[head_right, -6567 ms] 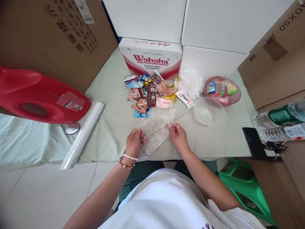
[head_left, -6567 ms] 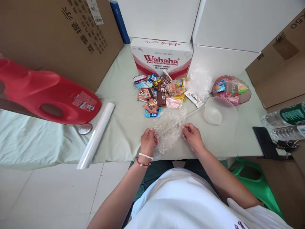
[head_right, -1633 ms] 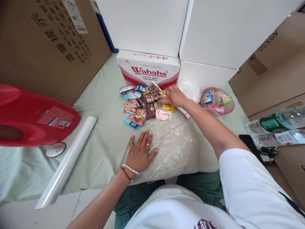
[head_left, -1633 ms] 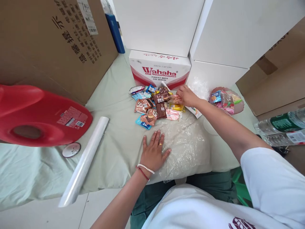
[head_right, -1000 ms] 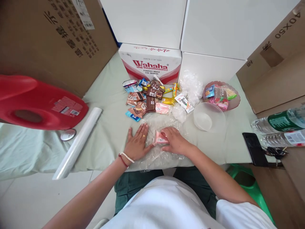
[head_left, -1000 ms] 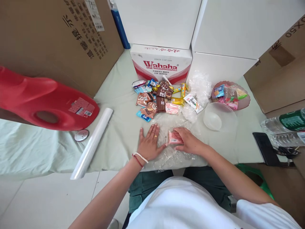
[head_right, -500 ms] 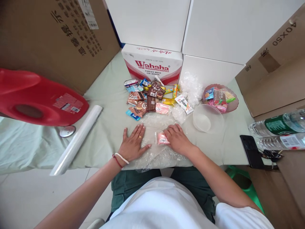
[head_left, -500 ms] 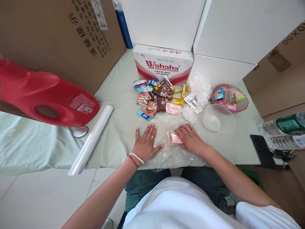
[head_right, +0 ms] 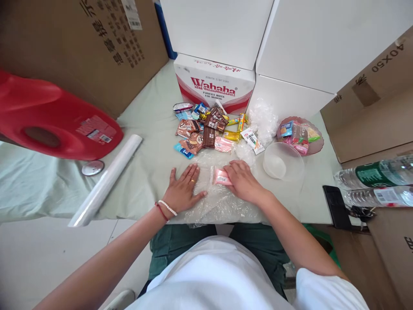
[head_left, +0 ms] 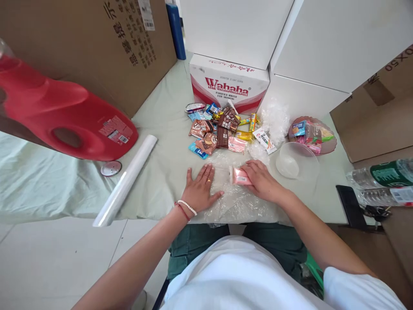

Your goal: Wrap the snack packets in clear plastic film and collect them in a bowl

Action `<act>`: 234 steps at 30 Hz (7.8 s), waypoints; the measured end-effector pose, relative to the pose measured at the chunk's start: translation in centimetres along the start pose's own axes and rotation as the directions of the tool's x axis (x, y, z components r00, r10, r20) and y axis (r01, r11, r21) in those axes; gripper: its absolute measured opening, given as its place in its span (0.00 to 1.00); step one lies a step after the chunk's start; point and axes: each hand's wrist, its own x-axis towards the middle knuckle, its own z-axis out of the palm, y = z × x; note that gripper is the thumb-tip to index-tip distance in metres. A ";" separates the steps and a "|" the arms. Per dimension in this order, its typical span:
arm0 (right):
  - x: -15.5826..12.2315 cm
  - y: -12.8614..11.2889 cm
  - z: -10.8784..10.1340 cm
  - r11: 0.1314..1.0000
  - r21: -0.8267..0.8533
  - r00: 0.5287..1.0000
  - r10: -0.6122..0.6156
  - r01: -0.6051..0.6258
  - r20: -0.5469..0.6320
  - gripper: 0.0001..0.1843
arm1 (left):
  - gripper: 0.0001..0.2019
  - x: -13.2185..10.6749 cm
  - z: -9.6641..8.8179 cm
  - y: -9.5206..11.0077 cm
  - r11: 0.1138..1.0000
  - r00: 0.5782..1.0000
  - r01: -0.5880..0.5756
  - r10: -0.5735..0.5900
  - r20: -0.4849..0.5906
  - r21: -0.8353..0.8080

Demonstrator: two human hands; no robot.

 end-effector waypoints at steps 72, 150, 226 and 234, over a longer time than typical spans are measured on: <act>0.4 -1.7 3.7 0.996 -0.088 0.997 -0.023 0.030 0.079 0.34 | 0.33 -1.2 -1.0 -0.1 0.999 0.990 -0.004 0.011 -0.138 0.051; 4.7 0.8 -0.3 0.775 0.525 0.931 0.232 -0.352 0.281 0.13 | 0.13 -0.8 -0.4 7.4 0.983 0.851 -0.065 -0.034 -0.524 -0.169; -0.4 -4.8 3.3 0.888 0.431 0.979 0.089 -0.162 0.185 0.13 | 0.12 -1.5 -3.5 -6.6 0.545 0.985 0.150 -0.155 0.077 -0.825; -0.5 -4.8 3.1 0.913 0.385 0.977 0.062 -0.138 0.204 0.17 | 0.17 0.3 -2.3 -1.2 0.729 0.976 0.207 -0.200 0.086 -0.653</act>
